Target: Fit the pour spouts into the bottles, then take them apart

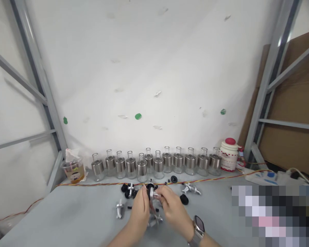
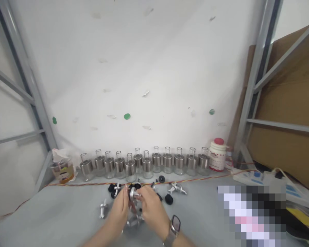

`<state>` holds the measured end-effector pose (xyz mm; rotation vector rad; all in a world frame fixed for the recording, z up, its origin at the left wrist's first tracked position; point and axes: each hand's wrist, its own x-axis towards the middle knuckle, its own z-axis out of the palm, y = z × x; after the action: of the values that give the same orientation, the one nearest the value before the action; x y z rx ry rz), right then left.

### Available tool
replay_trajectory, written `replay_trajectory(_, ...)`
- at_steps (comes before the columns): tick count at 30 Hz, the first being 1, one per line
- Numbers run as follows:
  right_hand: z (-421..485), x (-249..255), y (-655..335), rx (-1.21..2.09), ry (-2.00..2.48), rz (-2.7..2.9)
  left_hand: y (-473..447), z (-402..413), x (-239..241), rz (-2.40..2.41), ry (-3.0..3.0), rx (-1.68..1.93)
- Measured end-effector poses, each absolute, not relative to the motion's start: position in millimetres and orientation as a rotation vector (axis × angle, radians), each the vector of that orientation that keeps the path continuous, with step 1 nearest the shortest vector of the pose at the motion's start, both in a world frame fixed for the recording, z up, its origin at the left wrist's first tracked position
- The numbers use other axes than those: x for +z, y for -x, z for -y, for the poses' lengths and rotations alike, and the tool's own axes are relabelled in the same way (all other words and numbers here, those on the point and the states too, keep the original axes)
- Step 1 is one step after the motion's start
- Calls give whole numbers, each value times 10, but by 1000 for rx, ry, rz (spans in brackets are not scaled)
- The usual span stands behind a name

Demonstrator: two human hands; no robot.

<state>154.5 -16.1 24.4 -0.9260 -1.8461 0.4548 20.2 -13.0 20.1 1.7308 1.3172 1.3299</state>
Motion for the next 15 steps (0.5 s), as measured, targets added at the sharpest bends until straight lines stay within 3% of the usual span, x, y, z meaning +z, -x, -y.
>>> replay_trajectory(5, 88, 221, -1512, 1434, 789, 1349, 6, 15, 156, -1324, -2321, 1467)
replay_trajectory(7, 5, 207, -1615, 1516, 795, 1284, 118, -52, 196, -1366, -2417, 1568)
replay_trajectory(10, -149, 198, -1868, 1070, 1097, 1374, 253, -139, 268, -1622, -2451, 1559)
replay_trajectory(13, -266, 175, -2109, 713, 1244, 1439, 285, -179, 269, -1892, -2575, 1232)
replay_trajectory(15, -302, 132, -2202, 287, 1395, 1631, 266, -178, 233, -2026, -2630, 983)
